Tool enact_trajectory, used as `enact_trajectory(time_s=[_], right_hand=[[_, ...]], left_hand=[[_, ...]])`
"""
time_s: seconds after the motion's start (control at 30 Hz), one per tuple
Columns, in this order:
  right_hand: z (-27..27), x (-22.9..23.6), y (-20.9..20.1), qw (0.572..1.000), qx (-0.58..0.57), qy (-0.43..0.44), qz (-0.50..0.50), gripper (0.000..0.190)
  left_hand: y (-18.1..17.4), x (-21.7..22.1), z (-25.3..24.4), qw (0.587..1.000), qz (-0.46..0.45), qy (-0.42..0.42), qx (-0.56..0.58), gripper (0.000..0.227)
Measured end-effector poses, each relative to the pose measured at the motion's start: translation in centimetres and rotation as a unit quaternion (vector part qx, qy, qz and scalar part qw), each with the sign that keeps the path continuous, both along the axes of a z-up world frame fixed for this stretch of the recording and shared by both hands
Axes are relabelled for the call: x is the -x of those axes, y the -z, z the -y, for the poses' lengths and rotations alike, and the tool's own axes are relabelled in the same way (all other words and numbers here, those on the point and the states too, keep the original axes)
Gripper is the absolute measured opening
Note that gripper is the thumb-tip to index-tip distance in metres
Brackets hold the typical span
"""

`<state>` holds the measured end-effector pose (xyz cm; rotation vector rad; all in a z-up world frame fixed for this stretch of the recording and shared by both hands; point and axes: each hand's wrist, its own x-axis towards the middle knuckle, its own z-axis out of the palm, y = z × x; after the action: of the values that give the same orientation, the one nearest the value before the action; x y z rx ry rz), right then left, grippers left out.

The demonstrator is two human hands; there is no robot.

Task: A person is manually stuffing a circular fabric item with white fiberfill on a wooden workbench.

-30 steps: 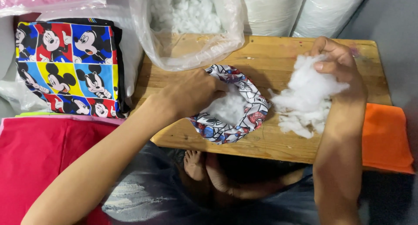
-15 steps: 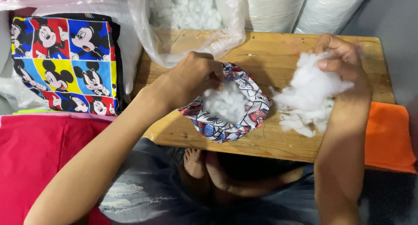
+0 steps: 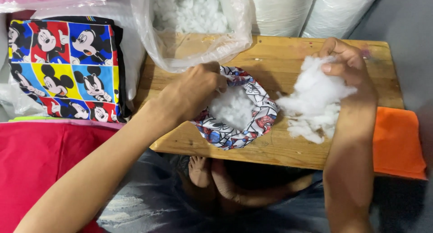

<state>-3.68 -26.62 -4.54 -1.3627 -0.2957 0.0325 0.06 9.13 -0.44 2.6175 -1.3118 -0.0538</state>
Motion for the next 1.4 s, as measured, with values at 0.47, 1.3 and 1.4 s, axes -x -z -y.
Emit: enact_trajectory(time_s=[0.47, 1.3, 1.4], right_hand=[[-6.3, -1.1, 3.1, 0.984, -0.026, 0.147, 0.099, 0.024], [-7.2, 0.0, -0.5, 0.994, 0.041, 0.011, 0.099, 0.034], [-7.9, 0.7, -1.9, 0.981, 0.142, 0.002, 0.133, 0.044]], left_hand=[[-4.4, 2.7, 2.1, 0.959, -0.180, -0.047, 0.215, 0.043], [-4.8, 1.6, 1.7, 0.898, -0.262, -0.146, 0.321, 0.019], [-4.3, 1.4, 2.0, 0.891, -0.265, -0.144, 0.340, 0.016]])
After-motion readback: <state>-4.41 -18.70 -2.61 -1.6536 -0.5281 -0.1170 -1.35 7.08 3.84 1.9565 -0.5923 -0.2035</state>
